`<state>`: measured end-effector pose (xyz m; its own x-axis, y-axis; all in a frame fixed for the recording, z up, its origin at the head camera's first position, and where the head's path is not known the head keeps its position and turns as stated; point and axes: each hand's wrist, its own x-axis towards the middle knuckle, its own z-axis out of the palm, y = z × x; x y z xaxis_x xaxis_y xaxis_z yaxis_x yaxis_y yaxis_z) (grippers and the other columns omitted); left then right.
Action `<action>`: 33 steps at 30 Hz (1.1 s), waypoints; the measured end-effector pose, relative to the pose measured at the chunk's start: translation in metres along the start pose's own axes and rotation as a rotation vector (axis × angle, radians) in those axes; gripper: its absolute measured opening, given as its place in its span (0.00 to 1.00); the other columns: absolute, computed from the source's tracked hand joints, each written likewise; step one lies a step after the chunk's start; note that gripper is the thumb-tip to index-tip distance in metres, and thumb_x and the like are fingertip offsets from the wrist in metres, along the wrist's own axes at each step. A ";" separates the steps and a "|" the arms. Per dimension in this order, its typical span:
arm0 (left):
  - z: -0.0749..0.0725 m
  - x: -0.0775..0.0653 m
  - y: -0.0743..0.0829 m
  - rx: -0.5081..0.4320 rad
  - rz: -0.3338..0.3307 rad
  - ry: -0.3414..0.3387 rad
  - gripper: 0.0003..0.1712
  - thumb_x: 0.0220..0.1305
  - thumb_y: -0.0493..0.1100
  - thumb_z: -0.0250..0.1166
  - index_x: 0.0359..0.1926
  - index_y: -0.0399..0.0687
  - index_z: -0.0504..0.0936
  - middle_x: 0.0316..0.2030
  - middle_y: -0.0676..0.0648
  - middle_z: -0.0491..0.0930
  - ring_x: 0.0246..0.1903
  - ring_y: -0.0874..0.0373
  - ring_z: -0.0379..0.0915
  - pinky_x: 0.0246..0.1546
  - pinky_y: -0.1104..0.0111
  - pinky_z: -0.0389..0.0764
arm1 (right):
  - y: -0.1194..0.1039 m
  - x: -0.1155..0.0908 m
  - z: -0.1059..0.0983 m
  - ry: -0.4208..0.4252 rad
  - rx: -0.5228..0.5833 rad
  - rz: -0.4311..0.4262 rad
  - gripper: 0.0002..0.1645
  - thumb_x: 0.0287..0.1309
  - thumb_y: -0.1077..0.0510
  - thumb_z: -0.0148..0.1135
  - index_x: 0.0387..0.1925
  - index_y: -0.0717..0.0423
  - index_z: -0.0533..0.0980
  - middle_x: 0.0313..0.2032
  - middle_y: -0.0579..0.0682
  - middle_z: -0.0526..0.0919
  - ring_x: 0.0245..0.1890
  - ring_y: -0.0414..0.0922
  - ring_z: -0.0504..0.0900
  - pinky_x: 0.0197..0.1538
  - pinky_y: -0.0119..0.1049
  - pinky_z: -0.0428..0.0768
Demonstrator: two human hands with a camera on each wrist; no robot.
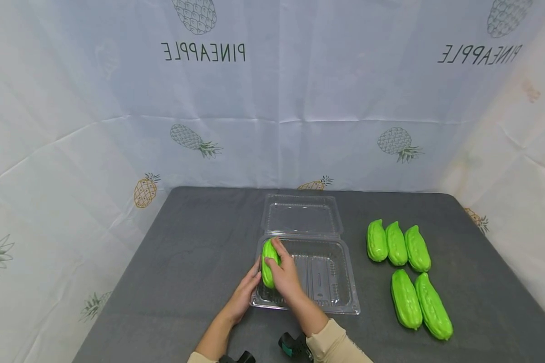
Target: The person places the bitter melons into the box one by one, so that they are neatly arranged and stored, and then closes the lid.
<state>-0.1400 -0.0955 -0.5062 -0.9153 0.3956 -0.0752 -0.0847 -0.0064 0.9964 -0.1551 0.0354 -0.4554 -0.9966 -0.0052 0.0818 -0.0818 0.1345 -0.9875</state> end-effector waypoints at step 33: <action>0.003 -0.002 0.004 0.059 -0.002 0.018 0.35 0.74 0.50 0.39 0.73 0.40 0.38 0.73 0.38 0.33 0.71 0.42 0.25 0.69 0.46 0.34 | 0.016 0.003 -0.009 -0.343 -0.204 0.177 0.38 0.60 0.62 0.48 0.71 0.62 0.49 0.72 0.63 0.36 0.70 0.66 0.36 0.65 0.69 0.40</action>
<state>-0.1374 -0.0939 -0.5020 -0.9223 0.3788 -0.0770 -0.0631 0.0491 0.9968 -0.1596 0.0460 -0.4697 -0.9422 -0.2892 -0.1695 0.0586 0.3558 -0.9327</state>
